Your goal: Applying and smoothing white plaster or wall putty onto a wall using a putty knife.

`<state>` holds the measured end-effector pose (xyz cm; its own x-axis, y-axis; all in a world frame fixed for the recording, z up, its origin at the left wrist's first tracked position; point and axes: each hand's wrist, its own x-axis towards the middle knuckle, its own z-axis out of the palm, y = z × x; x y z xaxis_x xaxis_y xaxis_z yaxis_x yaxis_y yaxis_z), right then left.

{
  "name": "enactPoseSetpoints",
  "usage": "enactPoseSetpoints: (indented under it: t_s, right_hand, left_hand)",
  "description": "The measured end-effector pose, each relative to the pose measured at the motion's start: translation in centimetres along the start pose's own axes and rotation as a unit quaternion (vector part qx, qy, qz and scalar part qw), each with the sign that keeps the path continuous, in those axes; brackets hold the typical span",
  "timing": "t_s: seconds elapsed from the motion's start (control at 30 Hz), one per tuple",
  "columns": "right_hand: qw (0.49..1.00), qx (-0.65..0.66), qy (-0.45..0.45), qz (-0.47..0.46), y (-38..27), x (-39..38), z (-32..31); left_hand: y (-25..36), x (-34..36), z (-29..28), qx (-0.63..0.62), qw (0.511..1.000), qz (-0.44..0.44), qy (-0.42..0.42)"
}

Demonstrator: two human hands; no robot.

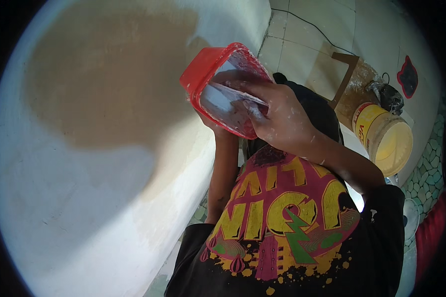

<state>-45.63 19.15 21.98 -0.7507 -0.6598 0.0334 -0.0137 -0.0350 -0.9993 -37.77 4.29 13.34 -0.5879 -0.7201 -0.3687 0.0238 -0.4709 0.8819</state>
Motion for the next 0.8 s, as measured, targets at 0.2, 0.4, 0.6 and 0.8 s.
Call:
enactPoseSetpoints:
  t_s: [0.2, 0.4, 0.6, 0.8]
  right_hand:
    - [0.990, 0.098, -0.036, 0.093, 0.2, -0.4, 0.7]
    - [0.988, 0.124, 0.008, 0.089, 0.2, -1.5, -0.3]
    - [0.990, 0.108, 0.071, 0.061, 0.0, -1.3, 0.5]
    - [0.991, 0.082, -0.002, 0.108, 0.2, -0.8, -0.1]
  left_hand:
    - [-1.8, 0.8, -3.1, -0.098, 0.986, 0.053, -0.121]
    - [-1.2, 0.6, -2.1, -0.111, 0.985, 0.033, -0.128]
    - [-5.0, 3.2, -7.7, -0.122, 0.984, 0.020, -0.125]
    - [-6.6, 3.7, -6.6, -0.132, 0.984, 0.031, -0.119]
